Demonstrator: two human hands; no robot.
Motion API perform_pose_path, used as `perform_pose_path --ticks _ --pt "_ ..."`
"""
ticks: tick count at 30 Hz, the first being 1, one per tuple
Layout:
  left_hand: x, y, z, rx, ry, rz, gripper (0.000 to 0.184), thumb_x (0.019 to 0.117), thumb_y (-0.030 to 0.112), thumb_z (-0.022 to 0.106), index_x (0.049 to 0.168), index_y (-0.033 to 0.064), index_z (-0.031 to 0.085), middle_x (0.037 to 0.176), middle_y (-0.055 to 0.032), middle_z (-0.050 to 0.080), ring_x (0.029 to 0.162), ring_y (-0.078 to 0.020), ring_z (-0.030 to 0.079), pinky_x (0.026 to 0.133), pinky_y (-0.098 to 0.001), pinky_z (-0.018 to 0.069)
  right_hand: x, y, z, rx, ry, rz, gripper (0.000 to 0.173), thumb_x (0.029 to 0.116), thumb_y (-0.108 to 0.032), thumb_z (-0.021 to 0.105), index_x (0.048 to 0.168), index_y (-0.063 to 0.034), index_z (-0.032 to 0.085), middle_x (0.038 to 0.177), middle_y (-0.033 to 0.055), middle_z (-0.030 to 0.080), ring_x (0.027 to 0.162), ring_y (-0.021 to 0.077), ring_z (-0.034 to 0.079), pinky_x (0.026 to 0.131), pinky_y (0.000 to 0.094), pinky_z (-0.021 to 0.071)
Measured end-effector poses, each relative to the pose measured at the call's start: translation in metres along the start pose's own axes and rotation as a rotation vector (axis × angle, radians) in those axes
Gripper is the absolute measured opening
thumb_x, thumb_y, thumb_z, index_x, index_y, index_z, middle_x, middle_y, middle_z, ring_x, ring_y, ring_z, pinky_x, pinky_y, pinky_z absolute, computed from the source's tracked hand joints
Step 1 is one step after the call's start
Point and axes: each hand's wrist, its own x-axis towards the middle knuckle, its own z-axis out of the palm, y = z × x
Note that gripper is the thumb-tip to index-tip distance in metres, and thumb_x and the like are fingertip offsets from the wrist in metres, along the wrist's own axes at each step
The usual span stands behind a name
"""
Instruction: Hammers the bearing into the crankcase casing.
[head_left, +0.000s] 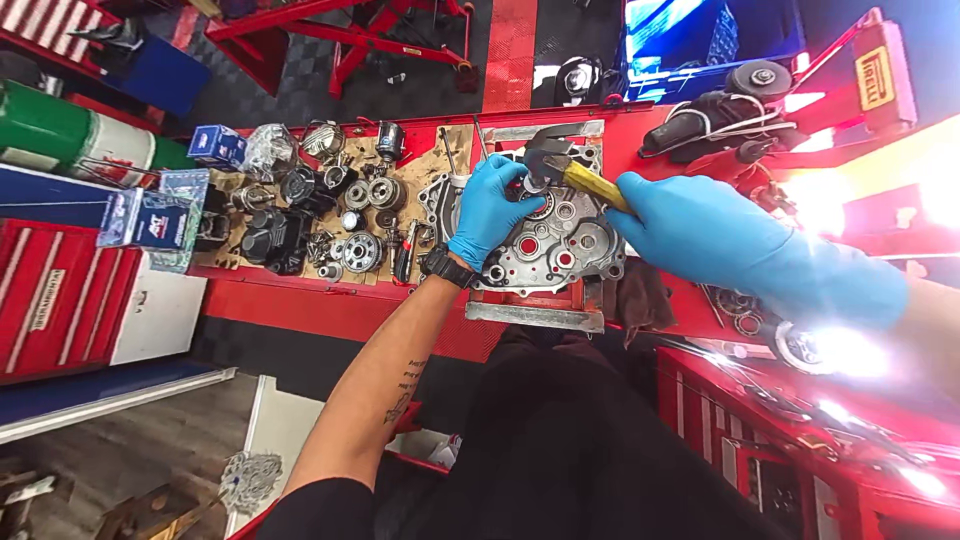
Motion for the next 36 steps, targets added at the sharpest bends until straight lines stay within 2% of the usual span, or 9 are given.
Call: perform_pose_path --ticks 6,12,17,20,21,26,27,30,36 --pt "0.004 -0.002 0.005 0.012 0.039 -0.018 0.040 0.0792 0.031 0.087 0.111 0.0094 0.074 0.125 -0.0077 0.066 0.119 -0.0245 0.058 0.105 -0.0439 0.0451 0.001 -0.003 0.000 -0.026 -0.003 0.003 0.020 0.1076 -0.030 0.045 0.104 -0.0122 0.053 0.071 0.0085 0.058 0.069 0.0335 0.065 0.055 0.0514 0.0476" --pt "0.002 0.002 0.004 -0.002 0.042 -0.021 0.035 0.0784 0.026 0.088 0.107 0.0100 0.076 0.129 -0.0076 0.065 0.120 -0.0279 0.057 0.102 -0.0480 0.0445 -0.002 -0.004 -0.013 -0.023 0.020 -0.021 0.021 0.1070 -0.031 0.047 0.103 -0.0130 0.056 0.069 0.0074 0.057 0.068 0.0315 0.064 0.055 0.0507 0.0466" --pt "0.001 -0.001 0.004 -0.025 0.035 0.000 0.035 0.0792 0.029 0.086 0.108 0.0129 0.076 0.131 -0.0053 0.064 0.123 -0.0263 0.056 0.102 -0.0490 0.0436 -0.020 -0.011 -0.016 0.054 0.408 -0.155 0.025 0.1043 -0.032 0.044 0.100 -0.0092 0.053 0.058 0.0034 0.046 0.048 0.0268 0.053 0.041 0.0440 0.0375" --pt "-0.001 0.002 0.004 -0.006 0.045 0.005 0.036 0.0781 0.026 0.088 0.108 0.0109 0.076 0.129 -0.0074 0.066 0.121 -0.0288 0.056 0.103 -0.0490 0.0441 -0.003 -0.007 0.004 0.013 0.057 -0.002 0.021 0.1073 -0.030 0.046 0.109 -0.0098 0.052 0.070 0.0095 0.057 0.066 0.0338 0.064 0.054 0.0517 0.0478" --pt "0.004 0.003 0.004 -0.008 0.051 0.001 0.036 0.0786 0.026 0.088 0.109 0.0107 0.076 0.128 -0.0077 0.066 0.120 -0.0290 0.057 0.102 -0.0489 0.0448 0.001 -0.005 0.001 -0.015 0.037 0.002 0.019 0.1066 -0.030 0.048 0.107 -0.0113 0.053 0.069 0.0087 0.058 0.066 0.0328 0.064 0.054 0.0510 0.0475" --pt "0.000 -0.002 0.006 -0.074 0.047 -0.005 0.031 0.0784 0.025 0.087 0.104 0.0113 0.076 0.128 -0.0061 0.066 0.122 -0.0261 0.056 0.104 -0.0466 0.0438 -0.018 -0.015 -0.025 0.036 0.415 -0.176 0.022 0.1043 -0.030 0.046 0.097 -0.0101 0.052 0.058 0.0026 0.045 0.048 0.0261 0.052 0.041 0.0425 0.0366" --pt "0.000 -0.002 0.006 -0.090 0.049 -0.013 0.031 0.0778 0.025 0.088 0.102 0.0109 0.077 0.128 -0.0060 0.066 0.122 -0.0259 0.056 0.104 -0.0463 0.0436 -0.016 -0.015 -0.021 0.044 0.405 -0.162 0.023 0.1049 -0.030 0.046 0.099 -0.0091 0.052 0.058 0.0037 0.046 0.049 0.0274 0.053 0.042 0.0435 0.0378" --pt "0.003 0.000 0.005 -0.091 0.060 -0.064 0.031 0.0762 0.025 0.090 0.101 0.0099 0.078 0.127 -0.0065 0.066 0.120 -0.0261 0.056 0.103 -0.0455 0.0448 0.002 -0.007 0.003 0.015 0.082 -0.005 0.020 0.1062 -0.029 0.048 0.108 -0.0092 0.053 0.069 0.0103 0.057 0.065 0.0353 0.064 0.053 0.0528 0.0474" --pt "0.003 0.000 0.003 -0.157 0.061 -0.087 0.029 0.0764 0.024 0.090 0.098 0.0088 0.078 0.126 -0.0072 0.066 0.121 -0.0251 0.055 0.102 -0.0437 0.0447 0.012 -0.008 -0.003 -0.040 -0.013 0.012 0.020 0.1078 -0.030 0.046 0.107 -0.0105 0.052 0.071 0.0102 0.058 0.069 0.0354 0.065 0.055 0.0525 0.0477"
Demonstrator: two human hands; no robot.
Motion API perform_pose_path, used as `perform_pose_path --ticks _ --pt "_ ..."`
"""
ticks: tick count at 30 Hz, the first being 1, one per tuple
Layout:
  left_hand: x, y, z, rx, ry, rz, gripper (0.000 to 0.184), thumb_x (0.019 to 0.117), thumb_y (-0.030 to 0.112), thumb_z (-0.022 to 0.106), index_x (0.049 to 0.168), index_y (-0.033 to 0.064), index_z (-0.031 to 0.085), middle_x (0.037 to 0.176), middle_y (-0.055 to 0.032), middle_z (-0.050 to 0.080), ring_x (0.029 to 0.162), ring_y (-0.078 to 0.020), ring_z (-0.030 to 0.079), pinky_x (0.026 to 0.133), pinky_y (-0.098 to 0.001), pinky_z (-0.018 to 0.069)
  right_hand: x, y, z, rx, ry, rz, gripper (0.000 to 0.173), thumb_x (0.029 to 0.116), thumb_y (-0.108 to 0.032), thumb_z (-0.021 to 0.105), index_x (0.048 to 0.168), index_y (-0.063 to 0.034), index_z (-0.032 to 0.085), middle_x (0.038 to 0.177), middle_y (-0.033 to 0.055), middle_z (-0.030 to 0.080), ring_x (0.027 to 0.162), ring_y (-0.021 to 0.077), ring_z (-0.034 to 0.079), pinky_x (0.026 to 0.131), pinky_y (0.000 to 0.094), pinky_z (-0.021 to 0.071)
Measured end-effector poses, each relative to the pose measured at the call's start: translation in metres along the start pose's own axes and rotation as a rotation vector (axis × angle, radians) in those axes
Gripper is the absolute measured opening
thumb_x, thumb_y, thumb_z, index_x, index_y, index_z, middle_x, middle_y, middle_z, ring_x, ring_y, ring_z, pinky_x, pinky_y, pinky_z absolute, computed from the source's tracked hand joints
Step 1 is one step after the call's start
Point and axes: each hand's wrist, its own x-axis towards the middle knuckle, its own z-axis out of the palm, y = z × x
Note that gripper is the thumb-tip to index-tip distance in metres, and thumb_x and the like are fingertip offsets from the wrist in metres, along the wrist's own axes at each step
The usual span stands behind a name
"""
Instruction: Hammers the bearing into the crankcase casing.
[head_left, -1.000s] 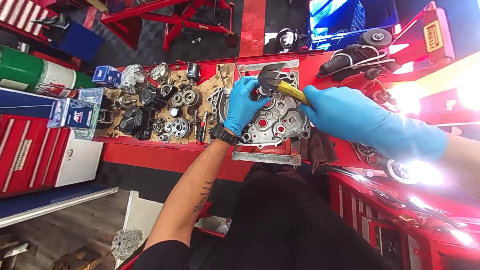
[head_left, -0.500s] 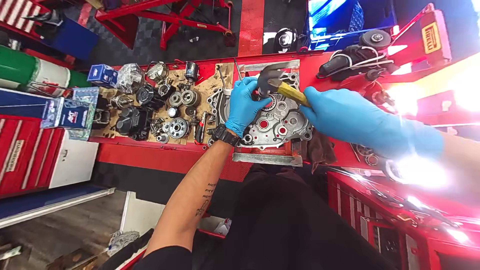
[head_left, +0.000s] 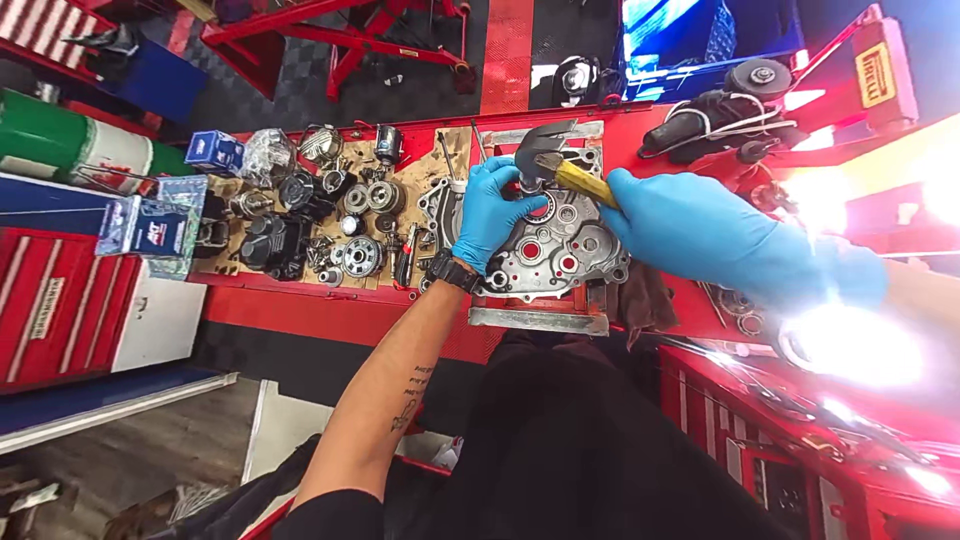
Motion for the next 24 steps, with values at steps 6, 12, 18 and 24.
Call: perform_pose_path --ticks 6,12,18,24 --pt "-0.010 -0.003 -0.017 -0.097 -0.079 -0.065 0.030 0.0808 0.024 0.087 0.105 0.0099 0.076 0.116 -0.0059 0.067 0.110 -0.0156 0.063 0.093 -0.0355 0.0545 0.000 -0.005 0.000 0.012 -0.011 -0.058 0.018 0.1064 -0.029 0.049 0.106 -0.0113 0.054 0.073 0.0096 0.060 0.072 0.0345 0.066 0.057 0.0524 0.0482" --pt "-0.014 -0.007 -0.024 -0.118 -0.147 -0.084 0.026 0.0856 0.020 0.084 0.108 0.0112 0.074 0.096 -0.0010 0.076 0.085 -0.0075 0.072 0.079 -0.0308 0.0615 0.001 -0.011 -0.001 -0.021 -0.014 -0.083 0.018 0.1057 -0.028 0.050 0.106 -0.0112 0.055 0.073 0.0095 0.060 0.071 0.0341 0.066 0.057 0.0519 0.0484" --pt "-0.016 -0.009 -0.023 -0.133 -0.151 -0.035 0.032 0.0880 0.019 0.081 0.117 0.0096 0.074 0.100 -0.0010 0.076 0.088 -0.0059 0.072 0.081 -0.0274 0.0611 -0.022 -0.012 -0.021 0.061 0.337 -0.209 0.020 0.1041 -0.030 0.048 0.100 -0.0116 0.053 0.060 0.0028 0.048 0.053 0.0266 0.056 0.044 0.0436 0.0395" --pt "-0.015 -0.008 -0.022 -0.106 -0.147 -0.051 0.027 0.0862 0.021 0.083 0.109 0.0095 0.075 0.096 -0.0015 0.076 0.087 -0.0072 0.072 0.082 -0.0309 0.0608 -0.008 -0.005 -0.006 -0.007 0.040 -0.093 0.019 0.1061 -0.029 0.048 0.103 -0.0108 0.055 0.069 0.0087 0.058 0.066 0.0335 0.064 0.053 0.0516 0.0467"
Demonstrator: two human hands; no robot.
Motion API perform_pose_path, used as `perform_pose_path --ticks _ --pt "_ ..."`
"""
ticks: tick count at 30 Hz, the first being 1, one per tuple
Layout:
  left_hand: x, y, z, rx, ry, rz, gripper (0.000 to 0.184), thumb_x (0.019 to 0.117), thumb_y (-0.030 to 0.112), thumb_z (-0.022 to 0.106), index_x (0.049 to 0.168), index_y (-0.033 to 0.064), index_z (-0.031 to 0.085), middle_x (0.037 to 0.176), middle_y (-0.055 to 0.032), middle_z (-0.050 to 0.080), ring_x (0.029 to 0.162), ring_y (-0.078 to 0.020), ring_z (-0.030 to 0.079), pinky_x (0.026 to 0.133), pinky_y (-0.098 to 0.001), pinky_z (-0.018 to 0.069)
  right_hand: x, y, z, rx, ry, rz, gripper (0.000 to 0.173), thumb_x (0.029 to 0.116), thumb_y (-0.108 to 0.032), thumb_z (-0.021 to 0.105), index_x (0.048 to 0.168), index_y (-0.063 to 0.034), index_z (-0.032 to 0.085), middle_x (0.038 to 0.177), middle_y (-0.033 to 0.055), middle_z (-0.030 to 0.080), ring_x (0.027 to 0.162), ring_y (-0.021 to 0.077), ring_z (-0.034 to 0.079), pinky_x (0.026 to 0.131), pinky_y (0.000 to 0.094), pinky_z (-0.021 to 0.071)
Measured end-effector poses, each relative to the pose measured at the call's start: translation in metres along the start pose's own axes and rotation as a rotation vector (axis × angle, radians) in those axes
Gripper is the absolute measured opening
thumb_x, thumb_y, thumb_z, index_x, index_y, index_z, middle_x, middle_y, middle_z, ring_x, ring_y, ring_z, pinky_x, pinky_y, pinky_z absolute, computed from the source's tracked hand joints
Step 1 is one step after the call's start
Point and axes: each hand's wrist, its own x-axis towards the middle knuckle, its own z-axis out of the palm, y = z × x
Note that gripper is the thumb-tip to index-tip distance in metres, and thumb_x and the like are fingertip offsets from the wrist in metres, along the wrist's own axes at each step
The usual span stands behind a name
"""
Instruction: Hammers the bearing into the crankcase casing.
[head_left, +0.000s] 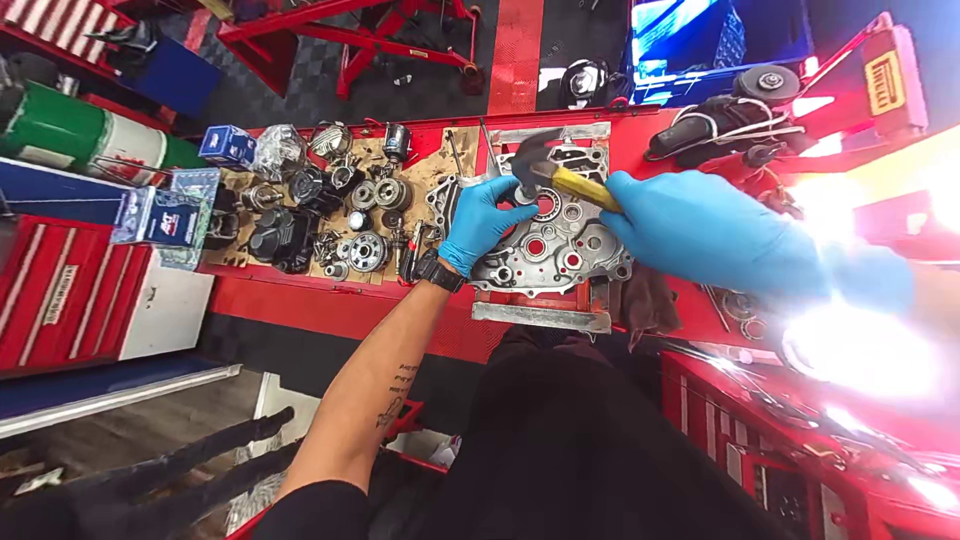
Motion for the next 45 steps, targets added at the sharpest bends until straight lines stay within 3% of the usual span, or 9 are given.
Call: perform_pose_path --ticks 4,8,15,21,26,30,36,41,45 --pt "0.001 -0.002 0.000 -0.028 -0.022 0.011 0.034 0.0871 0.019 0.082 0.118 0.0077 0.074 0.101 -0.0024 0.076 0.090 -0.0062 0.072 0.085 -0.0284 0.0603 -0.011 -0.006 -0.007 0.085 0.308 -0.078 0.022 0.1052 -0.031 0.046 0.100 -0.0104 0.053 0.061 0.0042 0.049 0.053 0.0277 0.056 0.045 0.0452 0.0405" --pt "0.005 -0.001 0.000 -0.020 -0.018 -0.031 0.028 0.0851 0.023 0.084 0.108 0.0094 0.075 0.095 -0.0008 0.076 0.087 -0.0067 0.071 0.084 -0.0310 0.0602 0.004 0.000 0.020 0.054 0.012 0.042 0.020 0.1064 -0.028 0.046 0.108 -0.0088 0.054 0.073 0.0117 0.060 0.070 0.0366 0.066 0.057 0.0537 0.0485" --pt "0.008 0.012 0.015 0.086 -0.063 -0.045 0.033 0.0850 0.032 0.084 0.109 0.0117 0.075 0.098 -0.0017 0.076 0.091 -0.0101 0.072 0.087 -0.0377 0.0597 -0.011 0.015 0.006 0.034 0.030 0.048 0.022 0.1071 -0.033 0.046 0.102 -0.0138 0.055 0.068 0.0059 0.056 0.066 0.0297 0.063 0.055 0.0491 0.0467" --pt "0.013 0.014 0.028 0.031 -0.052 -0.021 0.030 0.0844 0.030 0.085 0.108 0.0132 0.076 0.094 0.0006 0.076 0.087 -0.0075 0.071 0.084 -0.0346 0.0596 -0.018 0.022 0.006 -0.013 -0.027 0.074 0.025 0.1074 -0.035 0.045 0.103 -0.0139 0.056 0.069 0.0070 0.058 0.068 0.0307 0.064 0.056 0.0497 0.0475" --pt "0.012 0.012 0.028 -0.004 -0.060 0.009 0.036 0.0850 0.026 0.084 0.117 0.0125 0.074 0.099 -0.0002 0.076 0.087 -0.0064 0.071 0.082 -0.0311 0.0597 -0.036 0.021 -0.003 0.072 0.353 -0.036 0.024 0.1031 -0.033 0.045 0.096 -0.0116 0.053 0.056 0.0021 0.046 0.048 0.0255 0.053 0.042 0.0440 0.0382" --pt "0.011 0.014 0.028 0.001 -0.061 -0.003 0.033 0.0845 0.027 0.084 0.113 0.0139 0.076 0.100 0.0010 0.076 0.090 -0.0063 0.071 0.086 -0.0325 0.0595 -0.026 0.026 0.015 0.043 -0.002 0.084 0.026 0.1080 -0.033 0.043 0.106 -0.0100 0.053 0.071 0.0099 0.057 0.068 0.0340 0.064 0.056 0.0527 0.0481" --pt "0.012 0.012 0.029 0.009 -0.063 -0.003 0.035 0.0860 0.027 0.083 0.117 0.0133 0.075 0.102 0.0003 0.076 0.090 -0.0066 0.071 0.085 -0.0320 0.0601 -0.032 0.023 0.009 0.078 0.271 -0.018 0.023 0.1040 -0.032 0.045 0.097 -0.0114 0.053 0.058 0.0034 0.048 0.051 0.0271 0.056 0.044 0.0455 0.0409" --pt "0.013 0.016 0.030 0.055 -0.052 -0.018 0.027 0.0837 0.029 0.085 0.104 0.0133 0.076 0.090 0.0012 0.075 0.081 -0.0074 0.069 0.079 -0.0335 0.0590 -0.018 0.026 0.027 0.050 0.026 0.039 0.025 0.1069 -0.032 0.044 0.101 -0.0107 0.055 0.068 0.0085 0.057 0.066 0.0326 0.064 0.055 0.0505 0.0471" --pt "0.007 0.008 0.016 0.102 -0.056 -0.014 0.034 0.0859 0.030 0.082 0.115 0.0142 0.075 0.103 -0.0003 0.076 0.094 -0.0090 0.072 0.089 -0.0379 0.0593 -0.021 0.028 0.019 0.066 -0.018 0.067 0.025 0.1070 -0.035 0.045 0.102 -0.0130 0.055 0.069 0.0069 0.057 0.067 0.0305 0.063 0.056 0.0499 0.0471"
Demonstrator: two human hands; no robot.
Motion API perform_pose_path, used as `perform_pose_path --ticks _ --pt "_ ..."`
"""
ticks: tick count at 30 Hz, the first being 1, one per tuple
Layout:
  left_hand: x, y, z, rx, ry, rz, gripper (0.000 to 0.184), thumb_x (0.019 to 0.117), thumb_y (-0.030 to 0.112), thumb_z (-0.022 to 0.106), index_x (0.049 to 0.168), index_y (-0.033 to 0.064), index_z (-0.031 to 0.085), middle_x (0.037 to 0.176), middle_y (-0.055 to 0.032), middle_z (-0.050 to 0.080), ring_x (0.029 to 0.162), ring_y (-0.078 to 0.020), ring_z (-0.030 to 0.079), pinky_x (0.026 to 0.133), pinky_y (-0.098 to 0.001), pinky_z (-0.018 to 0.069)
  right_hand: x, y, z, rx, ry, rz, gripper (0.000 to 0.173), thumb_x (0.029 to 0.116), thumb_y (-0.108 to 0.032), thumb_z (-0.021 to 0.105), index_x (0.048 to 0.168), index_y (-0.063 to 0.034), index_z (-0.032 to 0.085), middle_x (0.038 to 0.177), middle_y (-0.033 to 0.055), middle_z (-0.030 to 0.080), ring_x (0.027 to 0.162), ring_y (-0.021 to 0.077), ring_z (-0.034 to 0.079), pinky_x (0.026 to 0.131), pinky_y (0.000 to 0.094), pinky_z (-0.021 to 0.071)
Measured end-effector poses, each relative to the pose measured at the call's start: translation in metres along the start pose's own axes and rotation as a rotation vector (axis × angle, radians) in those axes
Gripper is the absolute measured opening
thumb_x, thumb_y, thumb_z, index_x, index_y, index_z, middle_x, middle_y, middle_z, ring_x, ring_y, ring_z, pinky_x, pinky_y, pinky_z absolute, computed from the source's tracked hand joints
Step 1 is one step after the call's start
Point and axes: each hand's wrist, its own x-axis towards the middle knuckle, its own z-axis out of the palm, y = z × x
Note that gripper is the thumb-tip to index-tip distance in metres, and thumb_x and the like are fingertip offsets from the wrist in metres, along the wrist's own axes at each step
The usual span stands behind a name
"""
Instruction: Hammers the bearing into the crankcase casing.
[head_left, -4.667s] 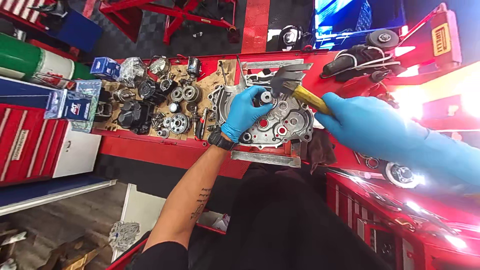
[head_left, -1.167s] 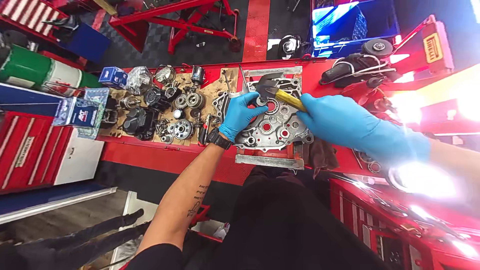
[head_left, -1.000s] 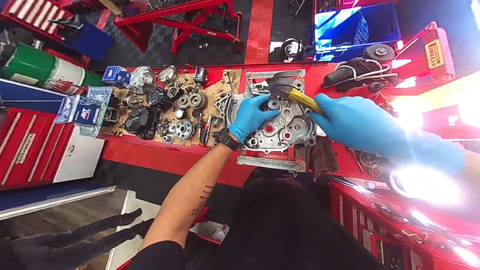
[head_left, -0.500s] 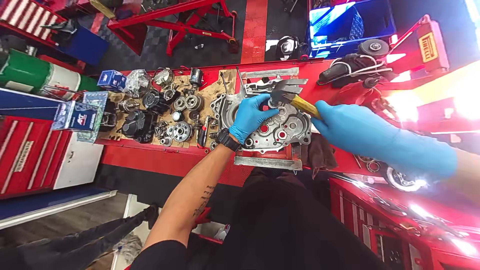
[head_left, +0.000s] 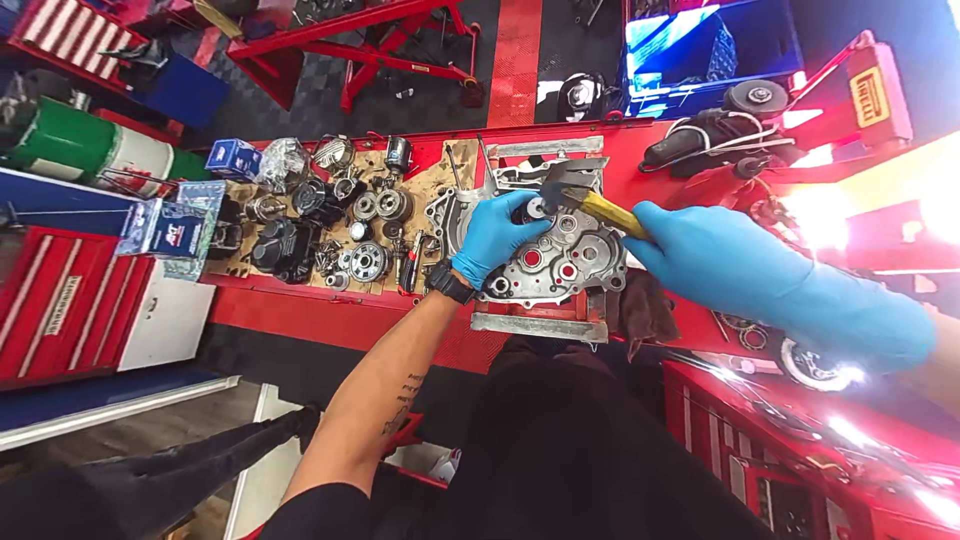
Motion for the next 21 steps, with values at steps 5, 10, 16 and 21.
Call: perform_pose_path --ticks 5,10,16,21 --pt "-0.005 -0.017 -0.019 -0.037 0.021 -0.028 0.033 0.0873 0.025 0.082 0.117 0.0123 0.074 0.099 0.0002 0.075 0.086 -0.0070 0.071 0.082 -0.0320 0.0602 -0.001 -0.002 -0.003 0.016 0.035 -0.015 0.022 0.1063 -0.035 0.047 0.099 -0.0148 0.055 0.065 0.0040 0.054 0.063 0.0271 0.061 0.053 0.0475 0.0457" --pt "-0.002 -0.014 -0.018 -0.075 0.034 -0.031 0.030 0.0864 0.023 0.083 0.114 0.0136 0.075 0.101 0.0007 0.076 0.090 -0.0065 0.072 0.085 -0.0320 0.0608 0.010 -0.013 -0.006 -0.020 0.025 -0.036 0.022 0.1066 -0.034 0.047 0.101 -0.0144 0.056 0.068 0.0057 0.057 0.067 0.0289 0.063 0.055 0.0488 0.0469" --pt "-0.002 -0.015 -0.018 -0.054 0.055 0.038 0.032 0.0852 0.022 0.083 0.113 0.0083 0.076 0.106 -0.0041 0.072 0.097 -0.0097 0.068 0.090 -0.0304 0.0573 0.009 -0.023 -0.017 0.004 0.220 -0.124 0.020 0.1042 -0.031 0.049 0.096 -0.0136 0.054 0.059 0.0027 0.050 0.054 0.0266 0.057 0.046 0.0452 0.0409" --pt "-0.001 -0.015 -0.017 -0.043 0.055 0.042 0.029 0.0842 0.025 0.084 0.108 0.0094 0.076 0.105 -0.0029 0.072 0.096 -0.0101 0.068 0.088 -0.0323 0.0574 0.025 -0.027 -0.001 -0.017 0.021 -0.026 0.020 0.1062 -0.030 0.047 0.104 -0.0108 0.055 0.070 0.0098 0.058 0.067 0.0342 0.064 0.054 0.0526 0.0472"
